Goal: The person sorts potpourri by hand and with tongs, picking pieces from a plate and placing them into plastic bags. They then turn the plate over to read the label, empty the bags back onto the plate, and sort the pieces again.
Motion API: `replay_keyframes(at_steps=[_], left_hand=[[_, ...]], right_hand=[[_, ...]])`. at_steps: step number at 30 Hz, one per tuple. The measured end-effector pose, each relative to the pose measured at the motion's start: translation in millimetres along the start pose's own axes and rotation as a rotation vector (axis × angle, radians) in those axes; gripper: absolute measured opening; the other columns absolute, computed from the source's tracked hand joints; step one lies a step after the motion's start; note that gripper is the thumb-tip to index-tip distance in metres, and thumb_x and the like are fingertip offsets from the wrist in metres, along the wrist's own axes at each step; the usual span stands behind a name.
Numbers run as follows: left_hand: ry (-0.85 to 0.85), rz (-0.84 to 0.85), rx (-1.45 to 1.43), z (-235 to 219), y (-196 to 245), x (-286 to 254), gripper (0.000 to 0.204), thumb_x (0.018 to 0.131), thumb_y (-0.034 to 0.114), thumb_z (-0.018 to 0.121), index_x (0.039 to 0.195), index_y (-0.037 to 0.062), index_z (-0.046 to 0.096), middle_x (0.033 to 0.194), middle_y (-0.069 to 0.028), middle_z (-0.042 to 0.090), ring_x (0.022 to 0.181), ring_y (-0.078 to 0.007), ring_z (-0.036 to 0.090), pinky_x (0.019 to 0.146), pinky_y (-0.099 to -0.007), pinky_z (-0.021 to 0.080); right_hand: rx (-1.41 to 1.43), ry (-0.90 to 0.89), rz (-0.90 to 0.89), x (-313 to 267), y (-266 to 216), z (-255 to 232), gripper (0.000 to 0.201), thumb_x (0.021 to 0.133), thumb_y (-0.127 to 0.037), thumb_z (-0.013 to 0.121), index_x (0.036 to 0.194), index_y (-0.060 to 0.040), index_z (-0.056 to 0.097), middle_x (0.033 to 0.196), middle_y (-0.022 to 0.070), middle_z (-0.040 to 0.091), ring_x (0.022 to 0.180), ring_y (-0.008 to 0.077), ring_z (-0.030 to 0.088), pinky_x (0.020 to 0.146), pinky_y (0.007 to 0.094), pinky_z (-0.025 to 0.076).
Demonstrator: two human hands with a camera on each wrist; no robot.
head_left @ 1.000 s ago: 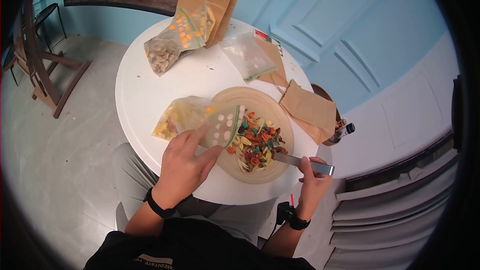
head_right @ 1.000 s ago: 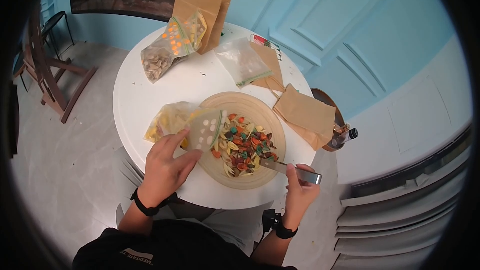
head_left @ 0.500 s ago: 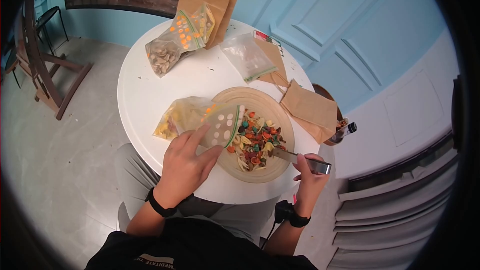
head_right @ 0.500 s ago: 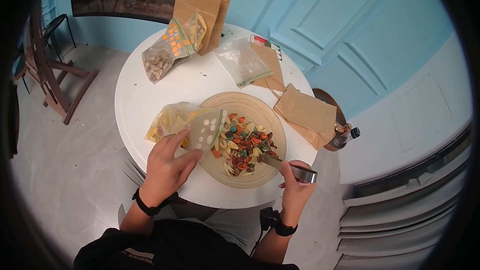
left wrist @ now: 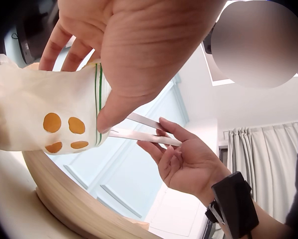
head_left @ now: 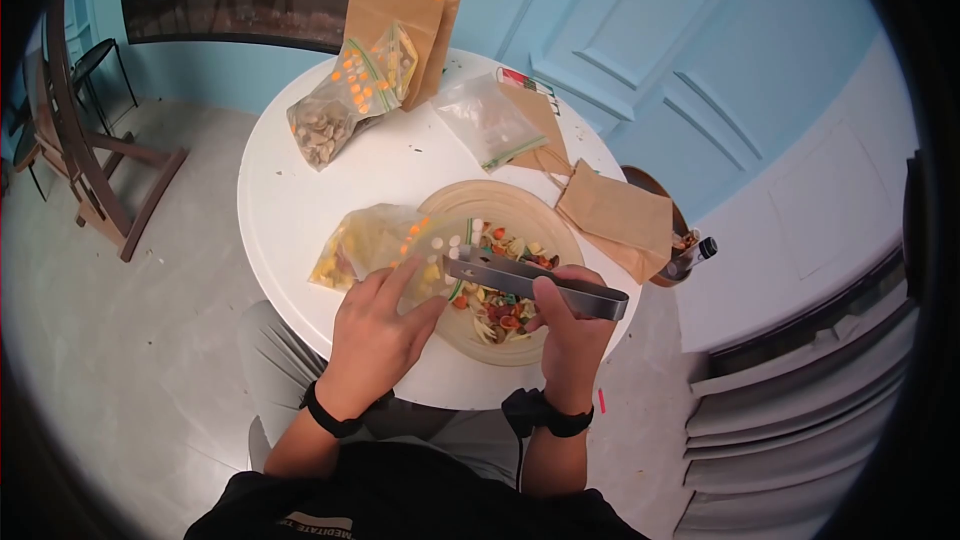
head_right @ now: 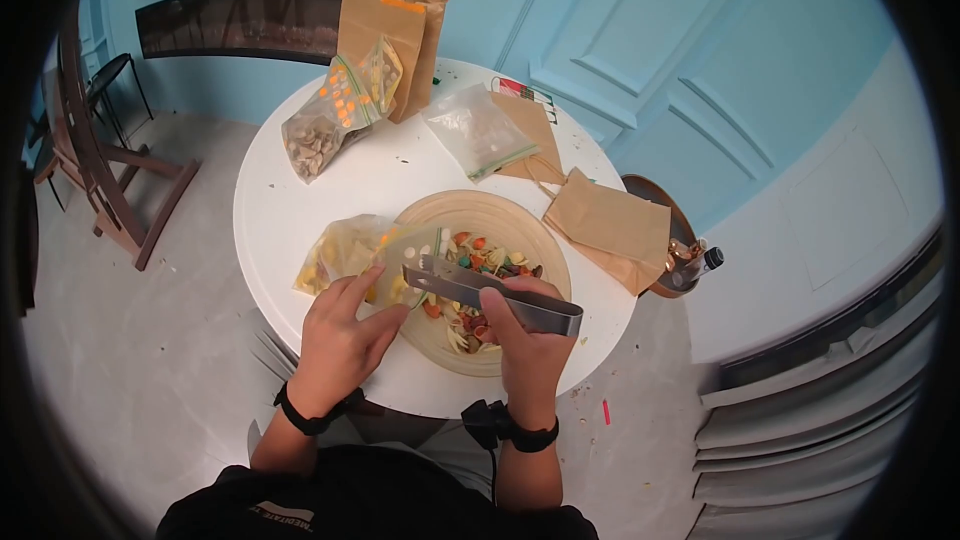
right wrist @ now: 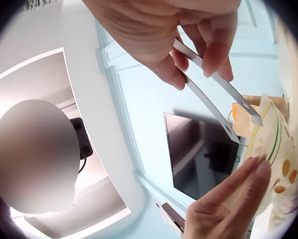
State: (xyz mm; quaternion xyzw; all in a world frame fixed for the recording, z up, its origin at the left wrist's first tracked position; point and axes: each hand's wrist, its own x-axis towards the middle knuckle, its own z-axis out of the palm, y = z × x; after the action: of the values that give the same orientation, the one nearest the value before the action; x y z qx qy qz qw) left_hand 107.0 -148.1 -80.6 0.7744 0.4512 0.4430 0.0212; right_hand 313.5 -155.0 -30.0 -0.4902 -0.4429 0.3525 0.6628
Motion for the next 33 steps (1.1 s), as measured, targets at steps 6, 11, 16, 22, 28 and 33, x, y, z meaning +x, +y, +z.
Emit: replay_keyframes(at_steps=[6,11,16,22,28,33], left_hand=[[0.008,-0.012,-0.002,-2.8,-3.7,-0.9,0.023,0.073,0.008,0.079,0.095,0.0136,0.08,0.128,-0.0187,0.064,0.103,-0.0352,0.064,0.087,-0.0424,0.053],[0.004,-0.019,0.002,-2.9,0.3,3.0,0.02,0.075,0.008,0.08,0.094,0.0125,0.08,0.128,-0.0184,0.065,0.104,-0.0357,0.065,0.09,-0.043,0.052],[-0.009,-0.051,-0.009,-3.3,1.7,3.4,0.019,0.076,0.007,0.08,0.095,0.0112,0.08,0.129,-0.0181,0.064,0.105,-0.0361,0.065,0.091,-0.043,0.052],[-0.002,-0.043,0.017,-1.1,3.3,3.5,0.019,0.077,0.006,0.08,0.095,0.0105,0.08,0.129,-0.0181,0.064,0.105,-0.0362,0.065,0.09,-0.0425,0.053],[-0.003,-0.045,0.024,-1.8,4.1,3.4,0.018,0.077,0.006,0.08,0.095,0.0095,0.08,0.129,-0.0182,0.064,0.105,-0.0363,0.065,0.089,-0.042,0.053],[-0.001,-0.042,0.024,-5.3,3.6,2.8,0.019,0.077,0.006,0.08,0.095,0.0091,0.08,0.13,-0.0184,0.064,0.105,-0.0363,0.065,0.089,-0.0417,0.053]], right_hand=[[-0.126,0.193,-0.088,7.3,13.5,-34.5,0.031,0.084,0.002,0.079,0.111,0.0048,0.064,0.105,0.0159,0.07,0.078,0.016,0.069,0.066,0.0264,0.058],[-0.585,-0.03,-0.256,12.2,57.0,-67.8,0.037,0.082,-0.004,0.083,0.116,0.0001,0.07,0.122,0.018,0.07,0.109,0.0265,0.069,0.091,0.0375,0.056],[-0.919,-0.204,-0.385,9.7,68.7,-81.6,0.059,0.081,-0.033,0.085,0.127,-0.0019,0.064,0.128,0.0226,0.066,0.13,0.0441,0.055,0.109,0.0536,0.041],[-1.241,-0.431,-0.365,14.0,62.4,-93.6,0.095,0.078,-0.062,0.078,0.141,0.0041,0.05,0.145,0.0261,0.052,0.144,0.0468,0.036,0.12,0.0588,0.019],[-1.177,-0.328,-0.369,14.0,56.7,-111.8,0.083,0.081,-0.046,0.081,0.141,0.0023,0.052,0.145,0.0256,0.051,0.139,0.0441,0.043,0.116,0.0521,0.031],[-1.217,0.139,-0.054,34.2,69.8,-190.3,0.047,0.082,-0.029,0.082,0.115,0.0023,0.07,0.094,0.017,0.073,0.088,0.0304,0.07,0.075,0.0379,0.054]])
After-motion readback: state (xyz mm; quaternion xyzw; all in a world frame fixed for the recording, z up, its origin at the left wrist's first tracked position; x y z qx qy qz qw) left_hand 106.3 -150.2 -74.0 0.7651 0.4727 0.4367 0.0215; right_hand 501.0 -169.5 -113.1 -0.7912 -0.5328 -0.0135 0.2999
